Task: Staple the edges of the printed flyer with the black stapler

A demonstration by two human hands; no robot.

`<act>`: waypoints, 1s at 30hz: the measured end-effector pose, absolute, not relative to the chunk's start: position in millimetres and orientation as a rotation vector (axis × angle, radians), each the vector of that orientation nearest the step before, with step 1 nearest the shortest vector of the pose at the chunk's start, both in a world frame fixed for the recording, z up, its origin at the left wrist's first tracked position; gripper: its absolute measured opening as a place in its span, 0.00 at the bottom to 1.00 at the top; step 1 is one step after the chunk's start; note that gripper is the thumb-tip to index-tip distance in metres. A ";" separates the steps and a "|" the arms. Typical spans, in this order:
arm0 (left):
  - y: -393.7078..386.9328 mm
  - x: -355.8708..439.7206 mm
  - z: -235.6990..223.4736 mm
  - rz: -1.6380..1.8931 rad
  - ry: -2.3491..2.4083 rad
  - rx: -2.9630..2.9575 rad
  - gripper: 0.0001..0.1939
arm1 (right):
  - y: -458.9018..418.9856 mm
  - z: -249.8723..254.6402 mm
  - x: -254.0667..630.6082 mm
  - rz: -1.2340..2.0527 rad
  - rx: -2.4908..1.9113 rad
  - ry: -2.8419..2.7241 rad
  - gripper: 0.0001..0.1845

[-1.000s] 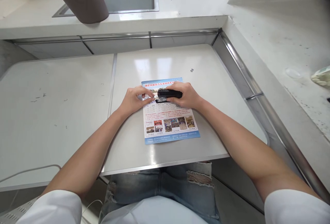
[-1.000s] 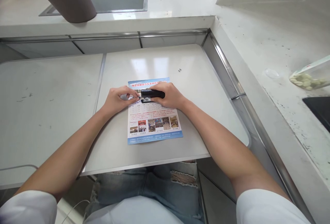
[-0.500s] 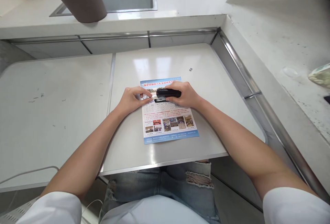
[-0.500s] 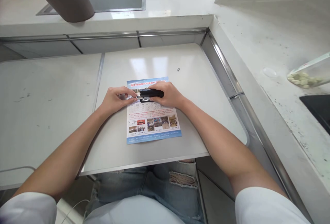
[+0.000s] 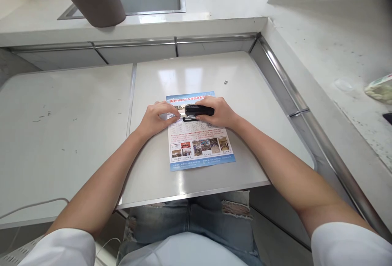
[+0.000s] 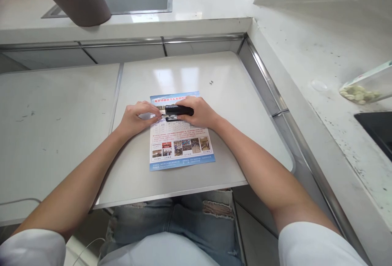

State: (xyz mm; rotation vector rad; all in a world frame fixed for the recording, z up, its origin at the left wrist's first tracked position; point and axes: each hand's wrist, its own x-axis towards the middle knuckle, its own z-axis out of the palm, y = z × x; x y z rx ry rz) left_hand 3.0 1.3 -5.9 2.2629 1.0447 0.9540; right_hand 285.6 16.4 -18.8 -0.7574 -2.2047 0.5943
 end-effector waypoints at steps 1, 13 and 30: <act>1.1 3.2 -5.7 0.952 1.035 2.262 0.03 | 16.3 -18.6 285.7 0.593 -0.762 -2.208 0.18; 2.3 6.3 -2.2 1.168 1.106 1.931 0.05 | 15.4 -17.4 285.7 0.602 -0.780 -2.208 0.18; 8.0 3.9 -7.3 1.153 1.111 1.857 0.11 | 14.8 -15.5 285.7 0.599 -0.770 -2.215 0.18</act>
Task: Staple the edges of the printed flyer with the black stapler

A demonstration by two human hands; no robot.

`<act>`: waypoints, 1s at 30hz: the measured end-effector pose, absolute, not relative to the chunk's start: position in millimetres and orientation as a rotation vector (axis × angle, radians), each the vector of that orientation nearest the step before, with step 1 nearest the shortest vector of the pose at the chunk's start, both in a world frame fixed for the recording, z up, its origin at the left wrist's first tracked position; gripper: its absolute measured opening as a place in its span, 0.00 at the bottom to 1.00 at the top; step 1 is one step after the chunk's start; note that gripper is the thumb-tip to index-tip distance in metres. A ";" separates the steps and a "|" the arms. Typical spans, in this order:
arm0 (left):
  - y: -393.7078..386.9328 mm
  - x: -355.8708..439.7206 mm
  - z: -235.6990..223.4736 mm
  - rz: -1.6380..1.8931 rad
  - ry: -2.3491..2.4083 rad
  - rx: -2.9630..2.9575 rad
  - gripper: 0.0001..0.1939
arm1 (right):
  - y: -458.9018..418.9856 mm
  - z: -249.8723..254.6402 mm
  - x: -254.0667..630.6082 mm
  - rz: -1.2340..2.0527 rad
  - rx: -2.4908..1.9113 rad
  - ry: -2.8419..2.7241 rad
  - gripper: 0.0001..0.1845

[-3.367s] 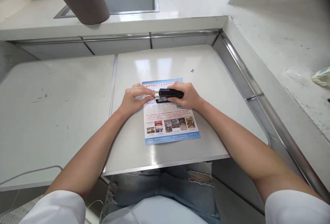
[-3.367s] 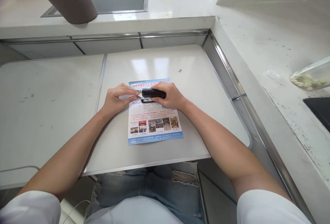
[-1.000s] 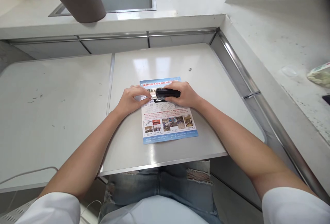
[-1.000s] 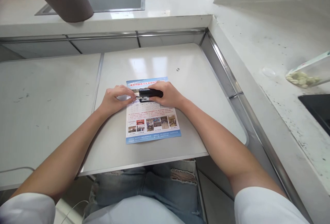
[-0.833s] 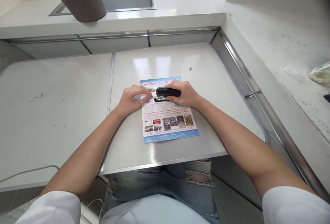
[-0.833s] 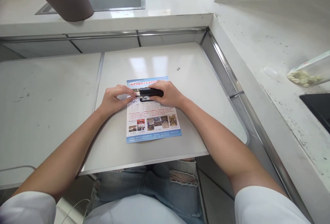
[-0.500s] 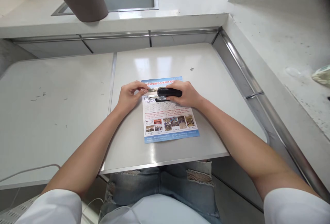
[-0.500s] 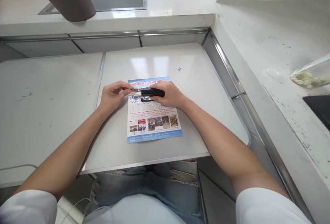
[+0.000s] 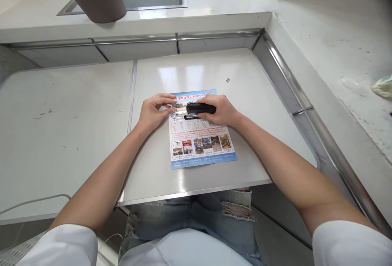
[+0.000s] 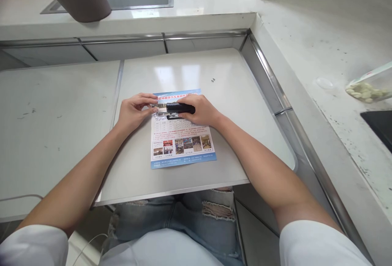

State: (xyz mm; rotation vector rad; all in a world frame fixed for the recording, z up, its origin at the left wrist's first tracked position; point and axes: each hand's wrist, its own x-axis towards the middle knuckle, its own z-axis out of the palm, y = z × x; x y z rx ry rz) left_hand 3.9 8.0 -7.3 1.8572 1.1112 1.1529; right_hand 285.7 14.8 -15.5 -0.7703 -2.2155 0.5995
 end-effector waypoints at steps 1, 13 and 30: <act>8.0 3.9 -7.6 1.149 1.108 1.865 0.12 | 14.8 -15.4 285.8 0.600 -0.771 -2.218 0.18; 5.3 4.8 -3.5 1.110 1.119 1.960 0.10 | 14.6 -15.5 285.8 0.607 -0.790 -2.225 0.18; -1.0 8.7 -0.7 0.868 1.058 2.102 0.08 | 14.5 -16.4 285.3 0.608 -0.796 -2.222 0.18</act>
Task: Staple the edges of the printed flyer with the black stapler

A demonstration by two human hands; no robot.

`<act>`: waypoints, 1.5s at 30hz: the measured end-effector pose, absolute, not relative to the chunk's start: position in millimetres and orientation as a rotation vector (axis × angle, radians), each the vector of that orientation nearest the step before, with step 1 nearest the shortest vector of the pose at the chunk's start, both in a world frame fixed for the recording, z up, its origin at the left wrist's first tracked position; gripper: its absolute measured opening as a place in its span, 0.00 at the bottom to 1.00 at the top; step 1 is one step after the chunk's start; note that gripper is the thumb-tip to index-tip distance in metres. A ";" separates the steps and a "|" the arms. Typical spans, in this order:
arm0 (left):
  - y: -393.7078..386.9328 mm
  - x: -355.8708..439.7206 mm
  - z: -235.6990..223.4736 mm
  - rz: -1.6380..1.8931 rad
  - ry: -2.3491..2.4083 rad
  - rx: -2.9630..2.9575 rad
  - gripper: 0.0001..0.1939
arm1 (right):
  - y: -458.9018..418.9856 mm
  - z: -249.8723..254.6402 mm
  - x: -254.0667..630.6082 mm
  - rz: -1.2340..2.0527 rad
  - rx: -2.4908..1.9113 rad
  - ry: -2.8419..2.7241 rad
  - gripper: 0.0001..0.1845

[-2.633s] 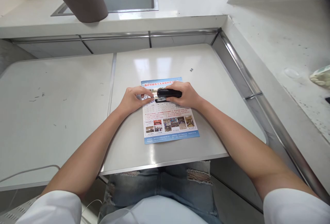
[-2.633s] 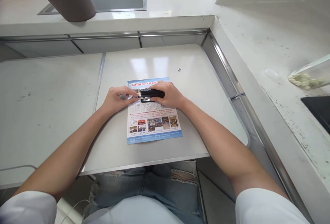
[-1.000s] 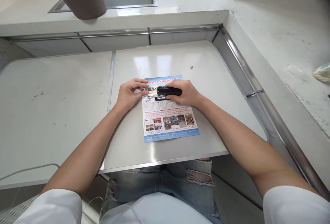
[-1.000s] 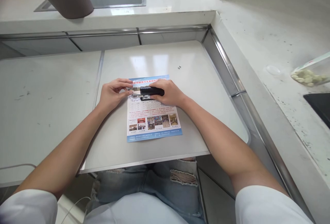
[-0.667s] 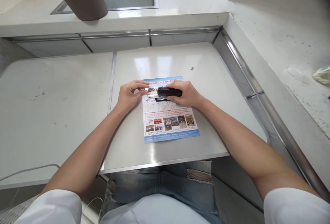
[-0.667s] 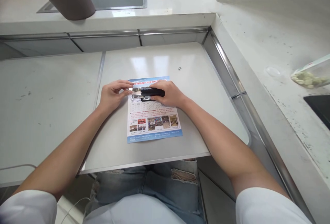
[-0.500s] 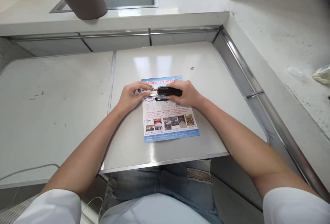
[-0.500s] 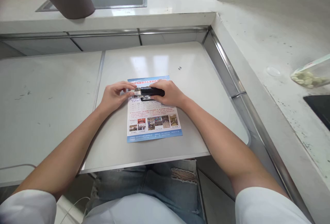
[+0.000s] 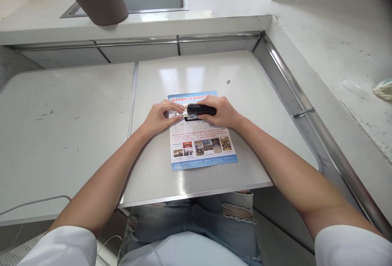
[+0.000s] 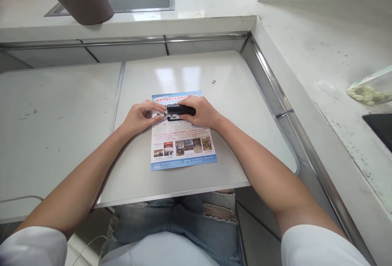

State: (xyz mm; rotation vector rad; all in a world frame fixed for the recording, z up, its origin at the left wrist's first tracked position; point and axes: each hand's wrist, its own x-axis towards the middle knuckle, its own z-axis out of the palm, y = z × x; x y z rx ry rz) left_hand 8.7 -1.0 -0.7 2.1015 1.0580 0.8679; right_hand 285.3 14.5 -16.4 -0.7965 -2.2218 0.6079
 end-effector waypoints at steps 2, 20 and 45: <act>-1.1 8.9 -0.4 0.867 1.053 2.102 0.08 | 14.3 -16.6 285.3 0.605 -0.798 -2.224 0.18; 0.8 -0.5 -4.2 0.893 1.018 2.290 0.05 | 14.7 -16.6 285.2 0.603 -0.804 -2.228 0.18; -2.5 5.6 -1.7 0.834 1.052 2.363 0.04 | -7.1 -4.0 259.9 0.632 -0.699 -2.223 0.15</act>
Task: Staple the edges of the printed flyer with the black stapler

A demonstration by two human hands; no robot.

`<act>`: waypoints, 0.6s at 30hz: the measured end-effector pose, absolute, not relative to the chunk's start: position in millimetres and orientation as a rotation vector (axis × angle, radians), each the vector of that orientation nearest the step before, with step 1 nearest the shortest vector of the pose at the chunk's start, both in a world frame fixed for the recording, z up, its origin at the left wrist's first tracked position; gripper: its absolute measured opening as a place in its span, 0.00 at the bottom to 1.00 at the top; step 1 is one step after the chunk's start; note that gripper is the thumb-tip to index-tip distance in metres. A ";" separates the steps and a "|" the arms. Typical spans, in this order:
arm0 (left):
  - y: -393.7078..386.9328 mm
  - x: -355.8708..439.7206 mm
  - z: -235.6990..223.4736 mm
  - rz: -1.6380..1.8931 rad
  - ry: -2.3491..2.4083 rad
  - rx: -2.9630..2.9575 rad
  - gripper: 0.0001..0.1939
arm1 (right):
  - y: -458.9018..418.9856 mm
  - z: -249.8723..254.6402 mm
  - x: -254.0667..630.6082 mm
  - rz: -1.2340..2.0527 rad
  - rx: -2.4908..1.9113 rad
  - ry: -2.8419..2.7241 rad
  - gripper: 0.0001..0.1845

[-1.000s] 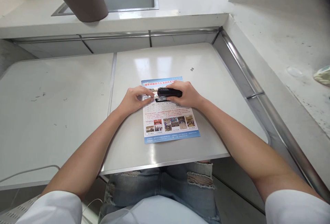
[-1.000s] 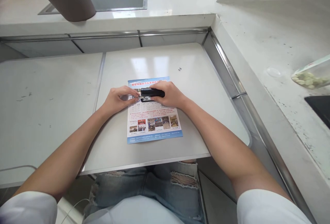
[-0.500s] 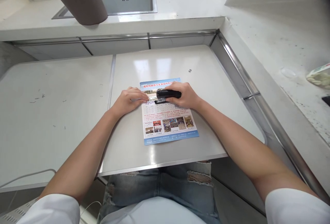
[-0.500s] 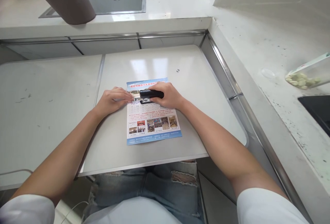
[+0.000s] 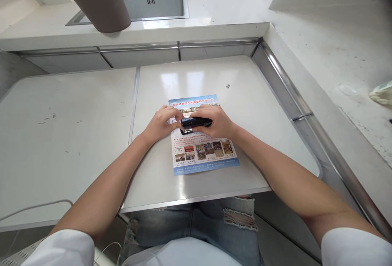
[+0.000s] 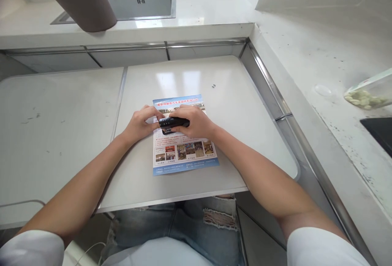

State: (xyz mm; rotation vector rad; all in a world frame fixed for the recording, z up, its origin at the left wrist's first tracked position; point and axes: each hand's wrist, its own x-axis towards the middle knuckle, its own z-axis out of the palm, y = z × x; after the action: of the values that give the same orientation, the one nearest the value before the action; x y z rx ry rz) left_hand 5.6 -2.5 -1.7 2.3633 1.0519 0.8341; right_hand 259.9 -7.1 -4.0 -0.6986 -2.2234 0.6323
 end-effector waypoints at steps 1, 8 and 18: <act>-1.9 5.3 -1.4 0.853 1.067 2.359 0.04 | -7.3 -3.2 259.9 0.635 -0.703 -2.222 0.15; 9.7 0.3 -10.5 0.955 1.491 2.284 0.14 | 5.8 9.3 285.7 0.405 -1.139 -1.936 0.17; 13.5 -5.0 -13.9 0.985 1.362 2.221 0.13 | 36.8 -7.1 333.1 0.140 -1.584 -1.720 0.16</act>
State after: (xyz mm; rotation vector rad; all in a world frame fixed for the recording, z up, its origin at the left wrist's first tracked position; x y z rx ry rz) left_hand -5.0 13.5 -13.9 2.2210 1.3617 0.9847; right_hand 333.1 36.8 -7.1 -1.5843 -1.7204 0.1397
